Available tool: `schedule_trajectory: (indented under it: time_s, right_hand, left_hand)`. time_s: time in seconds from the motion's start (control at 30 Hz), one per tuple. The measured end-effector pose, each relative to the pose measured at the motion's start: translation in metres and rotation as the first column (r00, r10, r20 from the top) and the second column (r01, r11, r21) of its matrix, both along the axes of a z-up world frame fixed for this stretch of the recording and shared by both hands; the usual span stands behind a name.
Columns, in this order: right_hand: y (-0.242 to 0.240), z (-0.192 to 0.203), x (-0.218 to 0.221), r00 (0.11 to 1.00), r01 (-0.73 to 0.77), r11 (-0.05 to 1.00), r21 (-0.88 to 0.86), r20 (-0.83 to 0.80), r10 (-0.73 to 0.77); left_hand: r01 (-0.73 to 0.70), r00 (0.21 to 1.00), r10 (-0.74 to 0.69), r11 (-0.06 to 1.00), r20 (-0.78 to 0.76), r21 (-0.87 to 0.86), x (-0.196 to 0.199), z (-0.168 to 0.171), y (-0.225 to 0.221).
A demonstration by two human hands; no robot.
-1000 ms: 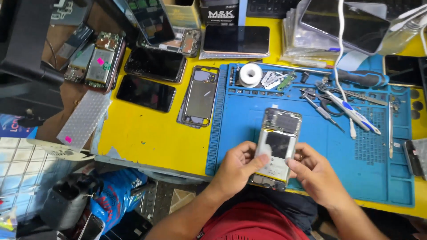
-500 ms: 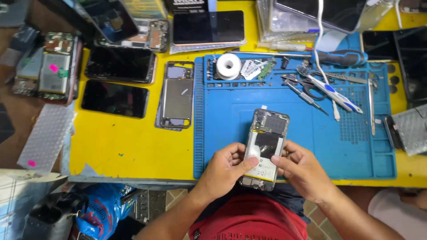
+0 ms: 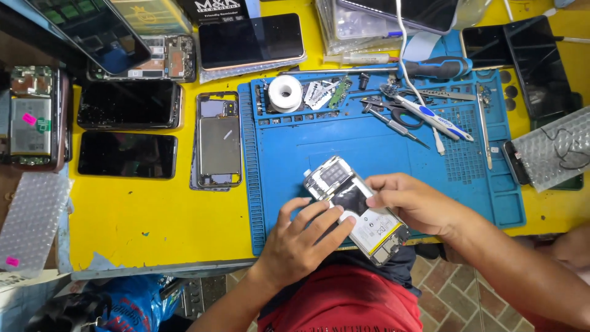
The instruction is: Disassembling a smartphone by removing internal screws and prying off the mid-frame to access internal components.
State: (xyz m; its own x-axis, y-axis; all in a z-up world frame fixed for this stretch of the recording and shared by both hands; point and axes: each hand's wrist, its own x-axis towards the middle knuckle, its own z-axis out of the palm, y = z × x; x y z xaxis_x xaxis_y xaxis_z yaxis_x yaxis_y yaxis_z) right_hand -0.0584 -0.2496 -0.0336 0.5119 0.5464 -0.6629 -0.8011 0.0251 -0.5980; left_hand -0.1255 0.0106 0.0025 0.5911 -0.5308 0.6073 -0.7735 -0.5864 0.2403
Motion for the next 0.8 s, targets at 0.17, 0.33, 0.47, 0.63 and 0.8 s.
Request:
schedule_trajectory:
  time_s: [0.17,0.33,0.47,0.63,0.8]
  right_hand:
    - [0.013,0.003,0.002,0.993,-0.088,0.994,0.067,-0.077,0.093]
    - [0.013,0.014,0.008,0.992,-0.128,0.982,0.141,-0.004,0.130]
    - [-0.003,0.034,0.009,0.856,-0.034,0.985,-0.171,0.503,0.117]
    - [-0.019,0.027,-0.016,0.088,0.177,0.919,-0.352,0.936,0.342]
    - [-0.008,0.004,-0.046,-0.463,0.370,0.880,-0.297,0.763,0.452]
  left_hand:
    - [0.103,0.975,-0.104,0.995,0.194,0.012,0.018,0.007,0.010]
    - [0.077,0.951,-0.096,0.994,0.293,0.076,0.025,0.014,0.014]
    - [-0.006,0.951,-0.011,0.999,0.309,0.052,0.025,0.000,0.007]
    - [-0.056,0.960,0.052,0.998,0.275,0.006,0.019,-0.013,-0.002]
    - [-0.051,0.957,0.037,0.998,0.287,0.040,0.012,-0.024,-0.012]
